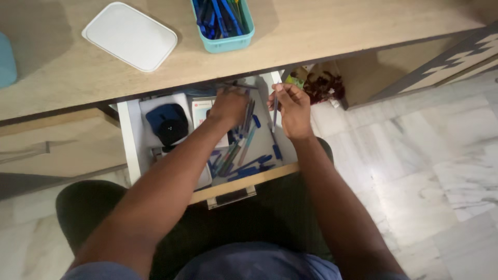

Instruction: The person sits on the floor and transfers pens from an open drawer into a light blue plastic container on the desk. They repeatedly pick up pens, sometimes checking the caps, and place them into the container. Finally, they place the container's lid on top and put the container into the drawer.

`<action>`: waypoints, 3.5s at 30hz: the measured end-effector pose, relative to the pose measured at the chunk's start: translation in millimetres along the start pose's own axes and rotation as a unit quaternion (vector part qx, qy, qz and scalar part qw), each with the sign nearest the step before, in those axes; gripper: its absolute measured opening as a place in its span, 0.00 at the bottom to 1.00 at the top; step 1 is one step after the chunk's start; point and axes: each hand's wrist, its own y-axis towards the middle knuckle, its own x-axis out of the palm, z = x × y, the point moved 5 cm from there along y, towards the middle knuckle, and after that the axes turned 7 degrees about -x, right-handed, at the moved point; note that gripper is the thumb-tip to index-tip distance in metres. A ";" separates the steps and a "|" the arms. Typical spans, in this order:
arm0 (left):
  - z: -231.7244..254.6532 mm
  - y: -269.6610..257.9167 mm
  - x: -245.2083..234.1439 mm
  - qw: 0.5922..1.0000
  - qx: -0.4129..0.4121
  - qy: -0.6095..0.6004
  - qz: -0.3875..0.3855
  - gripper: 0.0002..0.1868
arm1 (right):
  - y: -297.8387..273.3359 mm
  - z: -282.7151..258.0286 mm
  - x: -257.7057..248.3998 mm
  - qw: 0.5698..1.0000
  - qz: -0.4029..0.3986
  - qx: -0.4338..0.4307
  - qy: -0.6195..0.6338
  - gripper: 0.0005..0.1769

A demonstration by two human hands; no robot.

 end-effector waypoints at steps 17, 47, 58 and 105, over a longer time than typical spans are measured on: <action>2.0 1.3 7.1 0.998 -0.022 0.051 0.030 0.23 | -5.5 -16.1 9.5 1.000 0.021 0.006 -0.011 0.14; 26.3 -27.2 -9.6 0.986 0.165 0.023 -0.029 0.13 | -5.3 -14.4 20.7 0.993 -0.093 -0.050 0.052 0.20; -38.4 -53.4 -78.1 0.729 -0.022 -0.663 0.167 0.08 | -5.9 4.3 32.5 0.974 -0.144 -0.034 -0.173 0.16; -20.6 -73.5 -85.7 0.846 0.077 -0.460 0.258 0.14 | -6.2 4.2 33.0 0.955 -0.137 -0.079 -0.252 0.14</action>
